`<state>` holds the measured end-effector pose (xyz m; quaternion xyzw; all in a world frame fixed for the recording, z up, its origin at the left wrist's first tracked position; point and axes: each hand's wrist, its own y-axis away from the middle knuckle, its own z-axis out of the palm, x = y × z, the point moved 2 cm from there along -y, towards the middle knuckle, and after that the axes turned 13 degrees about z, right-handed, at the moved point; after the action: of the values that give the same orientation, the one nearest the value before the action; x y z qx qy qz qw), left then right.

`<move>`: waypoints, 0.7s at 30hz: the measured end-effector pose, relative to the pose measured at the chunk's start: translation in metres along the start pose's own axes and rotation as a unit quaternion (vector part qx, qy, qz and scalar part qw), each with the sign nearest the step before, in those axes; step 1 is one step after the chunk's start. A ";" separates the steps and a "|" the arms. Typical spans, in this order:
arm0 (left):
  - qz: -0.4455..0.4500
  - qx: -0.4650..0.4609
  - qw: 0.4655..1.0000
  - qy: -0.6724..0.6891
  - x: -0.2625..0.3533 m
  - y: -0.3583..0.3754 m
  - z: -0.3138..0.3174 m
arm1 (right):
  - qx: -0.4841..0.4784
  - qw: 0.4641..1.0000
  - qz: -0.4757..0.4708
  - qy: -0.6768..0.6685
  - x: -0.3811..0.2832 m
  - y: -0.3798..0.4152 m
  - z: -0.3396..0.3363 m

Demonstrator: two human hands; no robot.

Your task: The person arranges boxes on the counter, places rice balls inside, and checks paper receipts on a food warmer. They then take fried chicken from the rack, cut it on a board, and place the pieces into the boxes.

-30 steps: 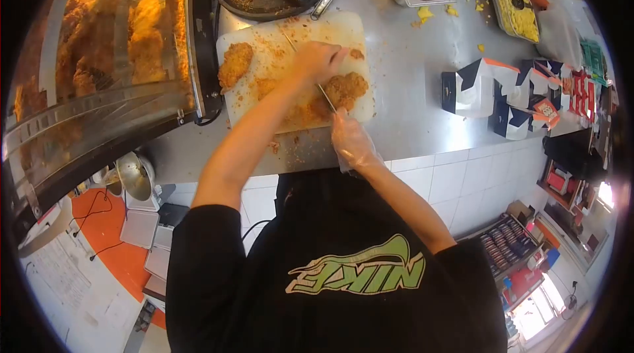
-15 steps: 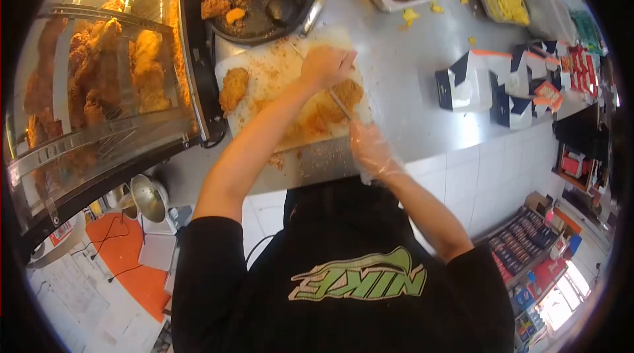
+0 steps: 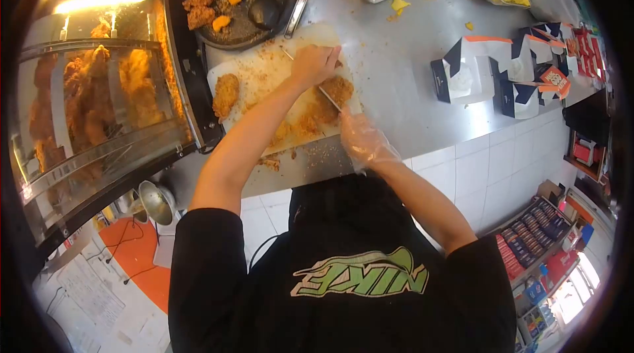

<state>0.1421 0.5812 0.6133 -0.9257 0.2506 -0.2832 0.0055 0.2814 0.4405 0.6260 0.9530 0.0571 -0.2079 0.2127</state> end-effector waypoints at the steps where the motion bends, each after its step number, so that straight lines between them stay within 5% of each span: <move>1: 0.011 0.017 0.999 0.027 0.001 0.001 0.000 | 0.008 1.000 -0.002 -0.002 0.001 -0.003 -0.004; 3: 0.025 0.035 0.998 0.052 -0.010 0.003 0.010 | -0.114 0.985 0.091 -0.089 0.007 -0.005 0.000; 6: 0.034 -0.004 0.997 -0.073 -0.027 -0.004 0.013 | -0.010 0.998 0.014 -0.052 -0.004 -0.020 0.010; 8: -0.028 -0.026 0.999 -0.028 -0.025 -0.003 -0.004 | -0.008 0.996 0.007 -0.085 -0.006 -0.005 -0.001; 10: 0.018 0.015 1.000 -0.008 -0.005 -0.021 -0.016 | -0.011 0.993 0.003 -0.114 -0.006 -0.007 -0.031; 12: 0.046 0.039 0.998 0.027 0.010 -0.018 -0.005 | -0.172 0.974 0.125 -0.083 -0.011 0.004 -0.067; 13: 0.036 0.015 0.998 0.042 0.011 -0.019 0.005 | -0.178 0.973 0.126 -0.081 -0.007 0.004 -0.060; 16: 0.017 -0.008 1.000 0.023 -0.004 -0.018 0.019 | -0.129 0.981 0.139 -0.033 0.006 -0.016 -0.032; 19: -0.004 -0.035 0.999 0.022 -0.016 -0.005 0.021 | -0.136 0.985 0.034 -0.099 0.009 -0.007 -0.008; 21: 0.058 0.031 0.998 0.020 -0.025 -0.024 0.008 | 0.024 0.997 -0.050 -0.057 0.008 -0.019 -0.013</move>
<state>0.1391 0.6127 0.5969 -0.9030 0.2952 -0.3086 0.0462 0.2893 0.4631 0.6264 0.9404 0.0871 -0.2739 0.1817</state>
